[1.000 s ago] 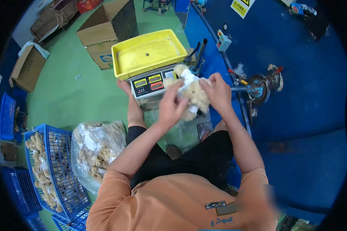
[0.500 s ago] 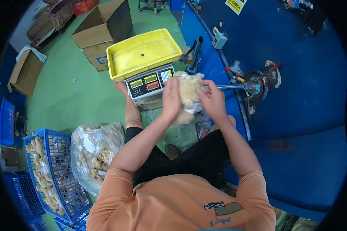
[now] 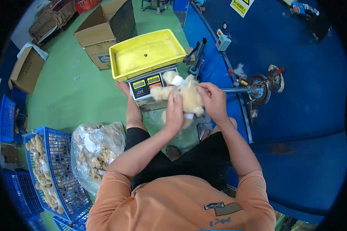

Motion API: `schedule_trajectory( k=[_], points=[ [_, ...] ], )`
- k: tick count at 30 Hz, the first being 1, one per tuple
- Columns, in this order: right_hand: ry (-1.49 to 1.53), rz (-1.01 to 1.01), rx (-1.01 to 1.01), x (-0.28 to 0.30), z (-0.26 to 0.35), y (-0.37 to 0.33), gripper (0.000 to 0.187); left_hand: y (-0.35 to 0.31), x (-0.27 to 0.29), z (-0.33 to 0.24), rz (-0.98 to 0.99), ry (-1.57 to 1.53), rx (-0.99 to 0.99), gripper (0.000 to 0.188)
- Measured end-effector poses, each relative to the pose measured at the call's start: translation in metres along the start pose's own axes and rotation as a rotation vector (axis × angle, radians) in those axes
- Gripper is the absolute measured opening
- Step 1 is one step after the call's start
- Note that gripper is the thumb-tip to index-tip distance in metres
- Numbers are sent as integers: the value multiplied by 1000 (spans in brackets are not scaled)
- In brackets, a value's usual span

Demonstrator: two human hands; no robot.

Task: Weighing stuffed toy bears on a digital scale and organizing them into crates.

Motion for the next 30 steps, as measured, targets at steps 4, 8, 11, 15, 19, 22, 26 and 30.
schedule_trajectory(
  k=[4, 8, 11, 15, 19, 22, 26, 30],
  points=[
    [-50, 29, 38, -3, -3, 0, 17, -5, -4, 6, -85, -154, -20, 43],
    [-20, -33, -49, -6, 0, 5, 18, 33, 5, -13, -33, 215, -248, 43],
    [0, -48, -119, -5, -4, 6, 18, 35, 10, -45, 112, 262, 44, 42],
    [-88, -34, 1, -5, 0, 5, 19, 12, -2, -6, 5, 58, -25, 43],
    [-210, -11, 101, 4, -5, 2, 19, -2, -11, 12, -107, -145, -140, 43],
    [-303, -24, -17, 22, -18, 9, 17, 13, -16, 0, 40, -104, -7, 44],
    [-312, -48, -13, 13, -9, 10, 17, 33, -17, 19, -62, -187, 134, 44],
    [-372, -86, 62, 0, -3, 8, 18, 20, -14, 4, -77, -295, 143, 44]
  ],
)
Point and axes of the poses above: each hand's wrist, its own y-axis towards the middle knuckle, its own x-axis out of the back of the hand, z = x × y, the point moved 1 cm from there along y, towards the middle knuckle, and after that the axes turned 4 degrees about -x, right-handed, at the moved point
